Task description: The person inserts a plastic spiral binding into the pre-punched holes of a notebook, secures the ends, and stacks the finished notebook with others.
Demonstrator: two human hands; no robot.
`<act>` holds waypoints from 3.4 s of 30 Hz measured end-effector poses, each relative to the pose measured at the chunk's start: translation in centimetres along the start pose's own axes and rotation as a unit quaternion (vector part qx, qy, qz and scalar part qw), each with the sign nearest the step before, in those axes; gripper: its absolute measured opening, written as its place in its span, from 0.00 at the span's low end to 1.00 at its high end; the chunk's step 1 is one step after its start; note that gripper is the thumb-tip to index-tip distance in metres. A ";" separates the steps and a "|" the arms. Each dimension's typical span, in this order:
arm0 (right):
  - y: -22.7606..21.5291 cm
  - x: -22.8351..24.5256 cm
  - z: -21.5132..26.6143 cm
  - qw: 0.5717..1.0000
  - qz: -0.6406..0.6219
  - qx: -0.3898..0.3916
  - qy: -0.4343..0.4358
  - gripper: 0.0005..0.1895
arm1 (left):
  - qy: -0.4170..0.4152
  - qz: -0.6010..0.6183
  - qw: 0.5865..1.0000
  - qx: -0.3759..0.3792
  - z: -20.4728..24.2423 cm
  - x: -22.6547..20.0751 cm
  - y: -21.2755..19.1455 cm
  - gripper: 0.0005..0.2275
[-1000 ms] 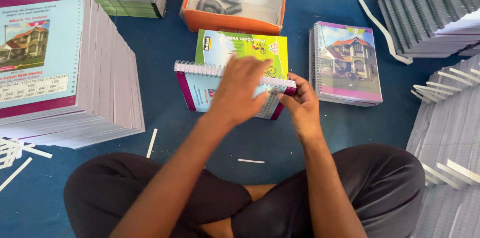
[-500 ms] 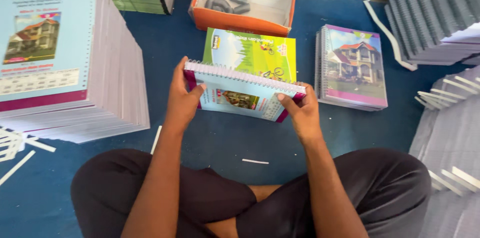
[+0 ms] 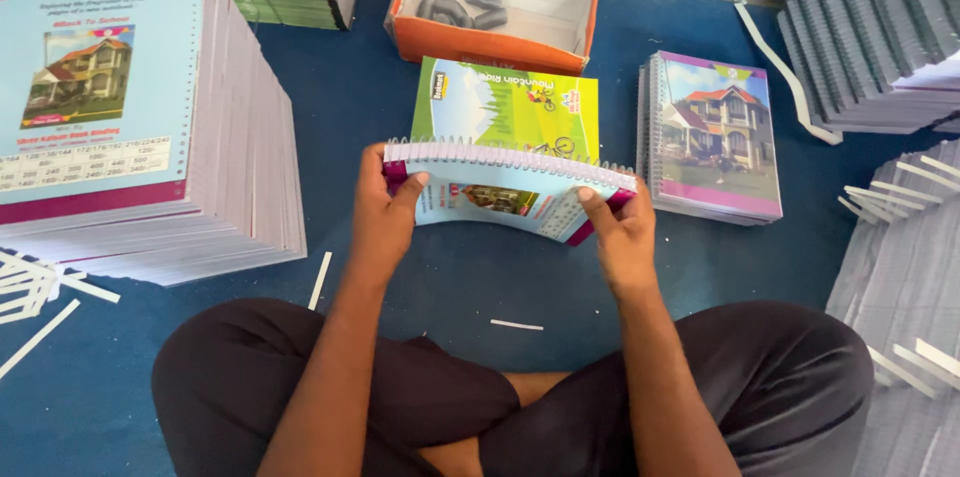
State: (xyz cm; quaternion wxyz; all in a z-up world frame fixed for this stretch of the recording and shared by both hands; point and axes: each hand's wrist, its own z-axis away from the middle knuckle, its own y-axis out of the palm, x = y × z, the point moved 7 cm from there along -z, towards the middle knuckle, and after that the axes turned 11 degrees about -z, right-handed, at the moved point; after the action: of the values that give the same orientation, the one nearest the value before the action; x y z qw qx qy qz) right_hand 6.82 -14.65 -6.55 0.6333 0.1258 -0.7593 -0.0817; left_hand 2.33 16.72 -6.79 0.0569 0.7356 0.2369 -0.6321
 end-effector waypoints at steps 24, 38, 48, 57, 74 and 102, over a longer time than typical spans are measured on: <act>-0.3 -0.5 -0.2 0.993 0.063 0.001 0.102 0.23 | -0.119 0.202 0.970 0.057 -0.3 0.1 -1.2 0.13; -0.8 -0.7 -0.7 0.991 0.077 0.015 0.111 0.15 | 0.372 -0.335 0.865 -0.040 3.2 -13.7 2.8 0.14; -1.0 -0.1 -0.4 0.991 0.054 0.008 0.119 0.15 | 0.313 -0.468 0.766 0.311 -1.8 -12.7 8.6 0.09; -1.6 1.6 -0.4 0.981 0.160 -0.041 -0.103 0.44 | 0.290 -0.477 0.777 0.291 -1.0 -18.0 7.6 0.07; 4.5 -0.9 2.9 0.880 -0.357 0.023 0.311 0.39 | 0.244 -0.401 0.869 0.155 -0.3 -26.9 6.9 0.09; 6.2 -1.7 5.9 0.771 -0.424 0.199 0.431 0.25 | 0.513 -0.409 0.685 0.317 2.9 -26.9 6.9 0.10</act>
State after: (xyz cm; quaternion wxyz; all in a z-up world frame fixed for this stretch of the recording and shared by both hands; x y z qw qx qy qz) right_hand 0.78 -8.43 -7.52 0.7562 0.5800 -0.2755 -0.1262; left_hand 0.24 2.12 16.89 -0.5743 0.7493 0.2919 -0.1534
